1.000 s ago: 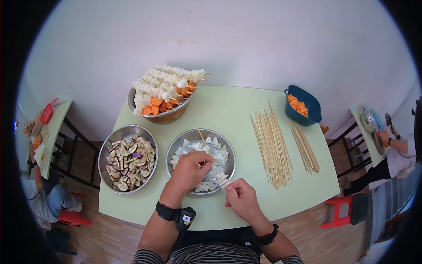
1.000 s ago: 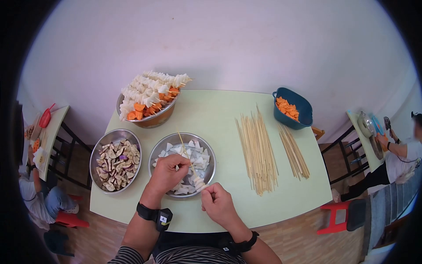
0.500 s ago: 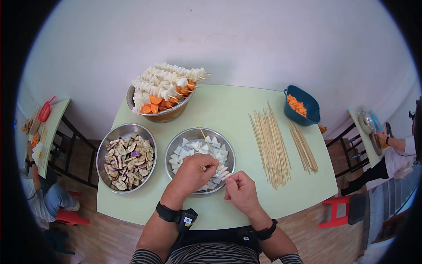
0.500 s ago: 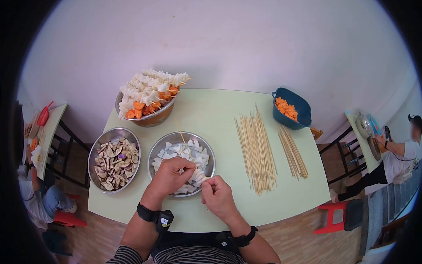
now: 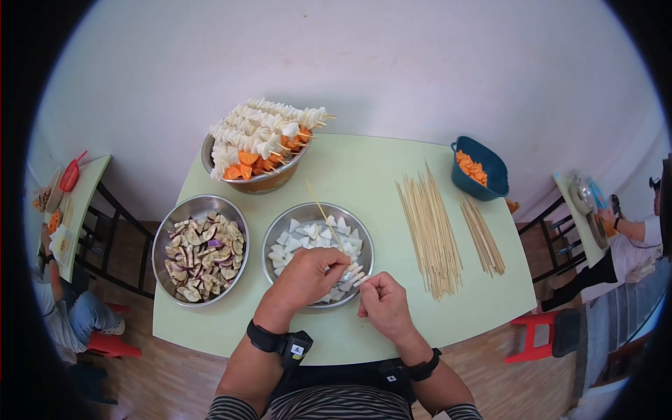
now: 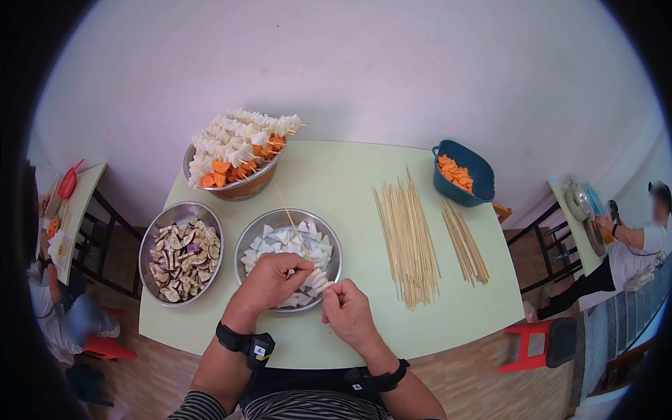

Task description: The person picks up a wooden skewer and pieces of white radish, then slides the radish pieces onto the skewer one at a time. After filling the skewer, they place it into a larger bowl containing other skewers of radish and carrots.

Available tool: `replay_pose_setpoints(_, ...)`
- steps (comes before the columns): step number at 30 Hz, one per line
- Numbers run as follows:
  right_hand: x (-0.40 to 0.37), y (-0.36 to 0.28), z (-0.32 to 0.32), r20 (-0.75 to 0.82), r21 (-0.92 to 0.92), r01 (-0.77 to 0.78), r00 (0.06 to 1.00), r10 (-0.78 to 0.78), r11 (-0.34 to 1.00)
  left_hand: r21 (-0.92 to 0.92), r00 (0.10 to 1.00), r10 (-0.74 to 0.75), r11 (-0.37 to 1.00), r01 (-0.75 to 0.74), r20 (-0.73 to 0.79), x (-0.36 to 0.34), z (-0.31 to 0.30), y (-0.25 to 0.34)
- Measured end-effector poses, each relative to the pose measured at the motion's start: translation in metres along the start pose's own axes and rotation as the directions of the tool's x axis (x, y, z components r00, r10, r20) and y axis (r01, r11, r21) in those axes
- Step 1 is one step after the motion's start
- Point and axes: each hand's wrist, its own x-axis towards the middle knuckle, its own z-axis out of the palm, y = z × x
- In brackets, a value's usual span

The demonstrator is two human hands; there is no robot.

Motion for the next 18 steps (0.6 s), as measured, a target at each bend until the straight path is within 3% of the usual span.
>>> replay_pose_setpoints(7, -0.005, 0.001, -0.006, -0.042, 0.004, 0.015, 0.999, -0.015, 1.0, -0.02, 0.998, -0.06, 0.998, 0.06, -0.015, 0.0, -0.01, -0.001)
replay_pose_setpoints(10, -0.013, 0.003, -0.015, -0.07, 0.01, 0.013, 0.997, -0.013, 1.0, -0.001, 0.979, -0.175, 0.984, 0.176, -0.109, 0.0, -0.019, -0.006)
replay_pose_setpoints(16, -0.036, 0.01, -0.04, -0.148, 0.009, 0.03, 0.989, -0.028, 1.0, 0.128, 0.981, -0.109, 0.983, 0.13, -0.162, 0.001, -0.022, -0.014)
replay_pose_setpoints(18, -0.044, 0.016, -0.047, -0.169, -0.004, 0.014, 0.986, -0.014, 1.0, 0.293, 0.996, 0.02, 0.956, 0.006, -0.088, 0.001, -0.018, -0.019)
